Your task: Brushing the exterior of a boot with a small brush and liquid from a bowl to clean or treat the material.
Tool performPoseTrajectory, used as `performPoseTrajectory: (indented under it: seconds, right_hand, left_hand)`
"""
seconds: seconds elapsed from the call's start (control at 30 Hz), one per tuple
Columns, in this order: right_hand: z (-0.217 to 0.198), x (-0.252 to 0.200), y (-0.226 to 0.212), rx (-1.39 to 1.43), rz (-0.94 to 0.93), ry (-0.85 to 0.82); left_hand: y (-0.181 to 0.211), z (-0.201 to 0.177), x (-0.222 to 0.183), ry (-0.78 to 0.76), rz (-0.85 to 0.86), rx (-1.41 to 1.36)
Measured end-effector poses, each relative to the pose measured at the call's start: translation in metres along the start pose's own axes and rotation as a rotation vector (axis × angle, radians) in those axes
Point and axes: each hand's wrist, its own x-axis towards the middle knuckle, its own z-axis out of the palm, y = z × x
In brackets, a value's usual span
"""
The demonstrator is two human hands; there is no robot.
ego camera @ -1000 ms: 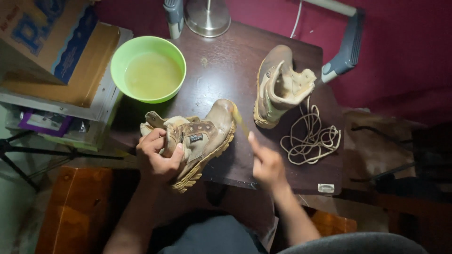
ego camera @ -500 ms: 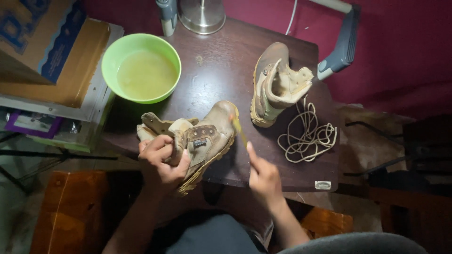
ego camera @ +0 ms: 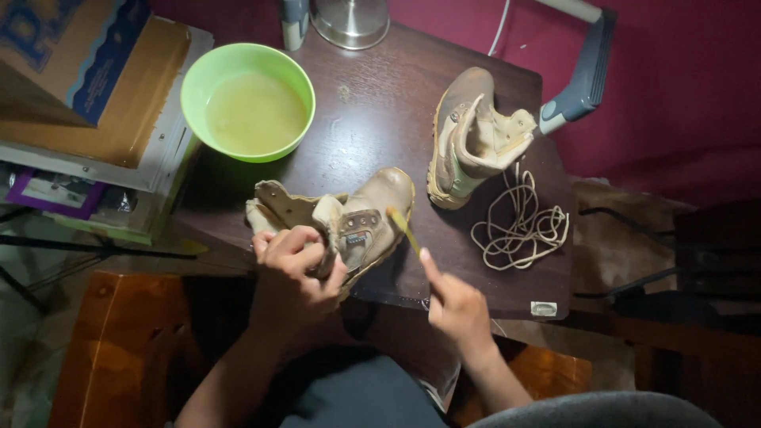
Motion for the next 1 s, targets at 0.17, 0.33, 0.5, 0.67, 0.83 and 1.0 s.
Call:
performPoseTrajectory:
  seconds: [0.17,0.33,0.5,0.67,0.83,1.0]
  right_hand:
    - [0.003,0.040,-0.004,-0.241,-0.049,0.106]
    - [-0.015,0.058,0.001,-0.335,-0.028,0.075]
    - [-0.010,0.032,-0.001,-0.356,-0.040,-0.076]
    - [0.017,0.052,0.034,-0.404,-0.003,0.038]
    - [-0.009,0.028,0.006,-0.345,-0.030,-0.066]
    - [0.002,0.040,0.010,-0.408,0.027,-0.012]
  left_hand:
    - [0.015,-0.005,0.001,-0.117,0.225,0.124]
    - [0.020,0.008,-0.008,0.045,0.234,0.132]
    - [0.015,0.021,-0.016,0.109,0.247,0.138]
    - [0.019,0.034,-0.033,0.044,0.295,0.121]
    - [0.023,0.038,-0.041,0.025,0.341,0.155]
    - [0.024,0.039,-0.045,0.007,0.373,0.203]
